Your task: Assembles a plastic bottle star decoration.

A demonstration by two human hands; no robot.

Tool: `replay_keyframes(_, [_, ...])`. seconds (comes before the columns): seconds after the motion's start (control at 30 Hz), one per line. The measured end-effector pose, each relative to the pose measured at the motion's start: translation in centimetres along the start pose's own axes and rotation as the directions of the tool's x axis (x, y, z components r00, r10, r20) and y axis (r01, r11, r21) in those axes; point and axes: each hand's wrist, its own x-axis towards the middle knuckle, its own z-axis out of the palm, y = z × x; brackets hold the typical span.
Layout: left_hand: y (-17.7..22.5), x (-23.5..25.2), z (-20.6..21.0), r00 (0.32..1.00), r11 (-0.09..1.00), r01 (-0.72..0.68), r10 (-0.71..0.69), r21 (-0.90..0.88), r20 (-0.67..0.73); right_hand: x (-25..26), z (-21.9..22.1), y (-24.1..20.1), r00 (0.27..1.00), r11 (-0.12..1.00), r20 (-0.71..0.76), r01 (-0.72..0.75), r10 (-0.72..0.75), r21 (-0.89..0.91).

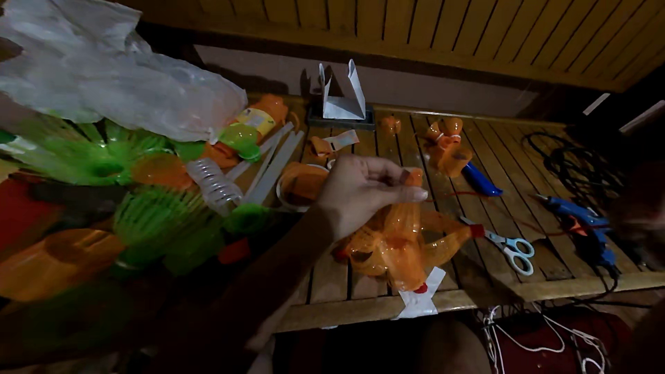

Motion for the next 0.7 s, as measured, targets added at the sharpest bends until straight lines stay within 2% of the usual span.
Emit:
replay_keyframes(0.1, [0.0,0.0,-0.1,1.0,1.0,0.006,-0.006,-0.007,0.001,1.2,3.6,0.8,0.993,0.992,0.046,-0.106,0.109,-0.063])
replay_keyframes(0.3, [0.5,-0.3,0.0,0.999,0.999,0.029,-0.029,0.019,-0.016,2.9,8.3,1.9,0.988,0.966,-0.023,-0.155,0.154,-0.206])
replay_keyframes(0.7, [0.7,-0.9,0.1,0.999,0.999,-0.01,0.012,0.046,-0.033,3.6,10.3,2.3,0.982,0.938,-0.122,-0.177,0.147,-0.299])
